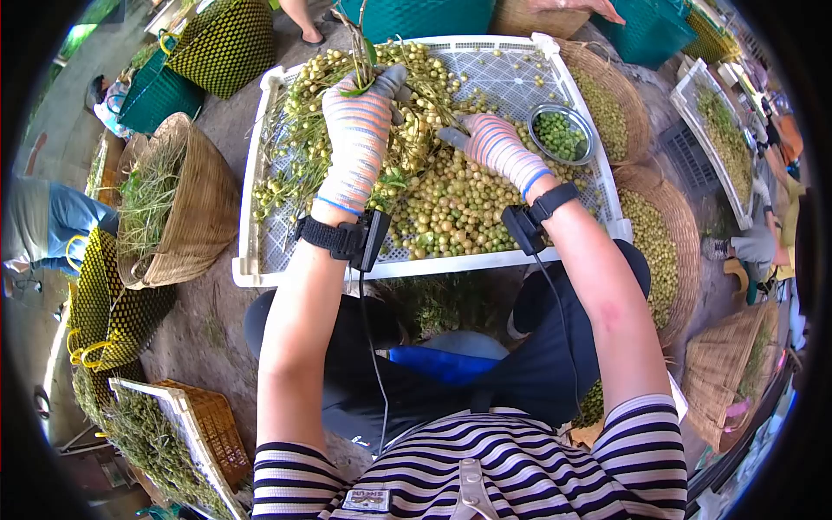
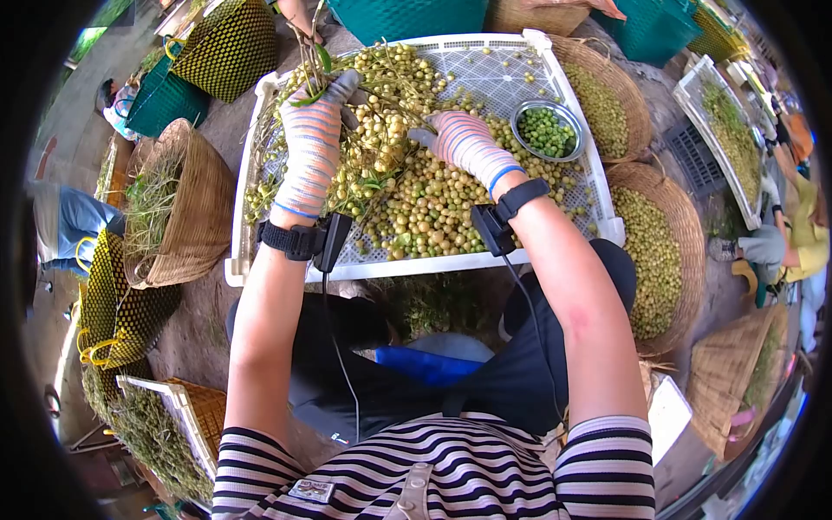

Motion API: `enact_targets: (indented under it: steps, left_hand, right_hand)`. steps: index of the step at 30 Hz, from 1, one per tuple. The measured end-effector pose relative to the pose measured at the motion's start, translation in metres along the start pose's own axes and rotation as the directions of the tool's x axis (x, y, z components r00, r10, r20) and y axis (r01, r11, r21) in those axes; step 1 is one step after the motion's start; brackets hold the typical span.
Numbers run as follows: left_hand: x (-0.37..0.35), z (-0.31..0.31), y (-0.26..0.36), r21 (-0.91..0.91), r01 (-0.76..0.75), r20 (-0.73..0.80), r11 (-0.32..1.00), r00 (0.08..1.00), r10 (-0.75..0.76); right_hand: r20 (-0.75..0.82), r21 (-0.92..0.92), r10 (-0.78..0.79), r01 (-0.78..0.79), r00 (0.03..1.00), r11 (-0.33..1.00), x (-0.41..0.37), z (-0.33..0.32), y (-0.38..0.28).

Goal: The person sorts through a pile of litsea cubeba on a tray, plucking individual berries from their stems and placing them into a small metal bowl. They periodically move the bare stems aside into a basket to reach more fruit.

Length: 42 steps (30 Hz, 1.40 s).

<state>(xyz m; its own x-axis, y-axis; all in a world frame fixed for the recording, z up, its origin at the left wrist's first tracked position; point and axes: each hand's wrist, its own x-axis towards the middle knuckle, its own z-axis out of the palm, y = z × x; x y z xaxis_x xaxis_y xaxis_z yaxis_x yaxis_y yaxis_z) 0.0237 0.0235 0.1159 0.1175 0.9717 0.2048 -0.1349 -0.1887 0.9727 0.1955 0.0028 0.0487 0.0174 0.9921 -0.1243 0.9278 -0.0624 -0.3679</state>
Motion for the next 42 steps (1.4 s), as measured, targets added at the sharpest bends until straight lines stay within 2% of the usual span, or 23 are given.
enact_targets:
  steps: [1, 4, 5, 7, 8, 9, 12, 14, 16, 17, 20, 23, 29, 31, 32, 33, 34, 35, 36, 37, 39, 41, 42]
  left_hand:
    - [0.003, 0.004, 0.0, 0.012, 0.027, -0.02, 1.0, 0.999, -0.027]
    - [0.009, 0.009, -0.006, 0.0, 0.017, -0.013, 1.0, 1.0, -0.017]
    - [0.01, 0.011, -0.008, 0.007, 0.021, -0.028, 1.0, 0.999, -0.021]
    - [0.011, 0.014, -0.011, 0.022, 0.022, -0.025, 1.0, 0.999, -0.021]
    - [0.012, 0.016, -0.013, 0.035, 0.034, -0.015, 0.999, 0.999, -0.033]
    - [0.012, 0.018, -0.014, 0.048, 0.044, -0.003, 0.998, 0.999, -0.044]
    - [0.013, 0.023, -0.017, -0.015, 0.038, -0.023, 0.999, 0.999, -0.038]
    - [0.02, 0.02, -0.015, -0.013, -0.006, -0.094, 1.0, 0.996, 0.005]
    - [0.029, 0.012, -0.015, -0.034, -0.058, -0.043, 0.998, 0.997, 0.057]
    - [0.031, 0.009, -0.016, -0.045, -0.088, -0.005, 0.995, 0.996, 0.088]
    - [0.03, 0.008, -0.02, -0.071, -0.049, 0.048, 0.996, 0.997, 0.053]
    - [0.022, 0.016, -0.014, -0.013, 0.016, -0.003, 1.0, 1.0, -0.016]
    - [0.017, 0.021, -0.006, 0.018, 0.003, 0.021, 1.0, 1.0, -0.003]
    - [0.017, 0.018, 0.0, 0.004, 0.0, 0.051, 1.0, 0.999, 0.0]
    - [0.017, 0.018, 0.003, 0.042, 0.012, 0.072, 0.999, 0.997, -0.015]
    - [0.015, 0.019, 0.008, 0.042, 0.011, 0.074, 0.999, 0.997, -0.015]
    - [0.014, 0.021, 0.013, 0.071, 0.091, 0.092, 0.993, 0.991, -0.097]
    - [0.013, 0.022, 0.016, 0.101, 0.168, 0.106, 0.981, 0.978, -0.178]
    - [0.017, 0.025, 0.012, 0.067, 0.131, 0.131, 0.989, 0.982, -0.139]
    - [0.017, 0.026, 0.008, 0.067, 0.13, 0.132, 0.989, 0.982, -0.138]
    - [0.016, 0.03, 0.004, 0.027, 0.138, 0.226, 0.99, 0.964, -0.141]
    - [0.014, 0.029, 0.005, 0.033, 0.142, 0.218, 0.989, 0.965, -0.145]
    - [0.013, 0.029, 0.007, 0.053, 0.119, 0.202, 0.992, 0.971, -0.127]
  right_hand:
    - [-0.004, 0.003, 0.008, -0.008, 1.0, 1.0, 0.0, 0.005, 0.008]
    - [-0.219, 0.108, -0.227, 0.255, 0.949, 0.961, -0.003, 0.017, 0.027]
    - [-0.218, 0.109, -0.223, 0.251, 0.95, 0.962, -0.002, 0.019, 0.03]
    - [-0.177, 0.095, -0.089, 0.107, 0.98, 0.99, -0.003, 0.017, 0.028]
    - [-0.069, -0.001, 0.065, -0.065, 0.996, 0.998, -0.006, 0.015, 0.029]
    - [-0.068, 0.004, 0.069, -0.069, 0.995, 0.998, -0.008, 0.019, 0.032]
    - [-0.26, -0.002, -0.133, 0.137, 0.957, 0.991, -0.014, 0.03, 0.043]
    - [-0.274, -0.031, -0.202, 0.201, 0.94, 0.979, -0.012, 0.038, 0.055]
    - [-0.296, -0.021, -0.252, 0.258, 0.921, 0.966, -0.013, 0.04, 0.059]
    - [-0.295, -0.02, -0.254, 0.26, 0.921, 0.965, -0.013, 0.042, 0.059]
    - [-0.056, -0.029, 0.065, -0.067, 0.996, 0.997, -0.021, 0.019, 0.043]
    - [0.014, -0.085, 0.136, -0.134, 0.991, 0.987, -0.017, 0.012, 0.044]
    - [0.013, -0.18, 0.04, -0.037, 0.999, 0.983, -0.008, -0.006, 0.057]
    - [0.286, 0.17, -0.007, -0.044, 0.958, 0.984, 0.004, -0.028, 0.06]
    - [0.089, 0.246, -0.238, 0.21, 0.967, 0.946, 0.002, -0.037, 0.063]
    - [-0.123, 0.265, -0.442, 0.459, 0.888, 0.848, -0.002, -0.048, 0.063]
    - [-0.124, 0.265, -0.442, 0.459, 0.888, 0.848, -0.008, -0.061, 0.055]
    - [-0.175, 0.388, -0.456, 0.487, 0.872, 0.782, -0.014, -0.07, 0.045]
    - [-0.228, 0.501, -0.462, 0.51, 0.857, 0.699, -0.016, -0.075, 0.036]
    - [-0.23, 0.501, -0.462, 0.511, 0.857, 0.699, -0.009, -0.072, 0.033]
    - [-0.339, 0.541, -0.549, 0.636, 0.764, 0.551, 0.006, -0.063, 0.029]
    - [-0.276, 0.567, -0.525, 0.578, 0.805, 0.587, 0.008, -0.053, 0.03]
    - [-0.178, 0.454, -0.419, 0.453, 0.89, 0.767, 0.009, -0.047, 0.029]
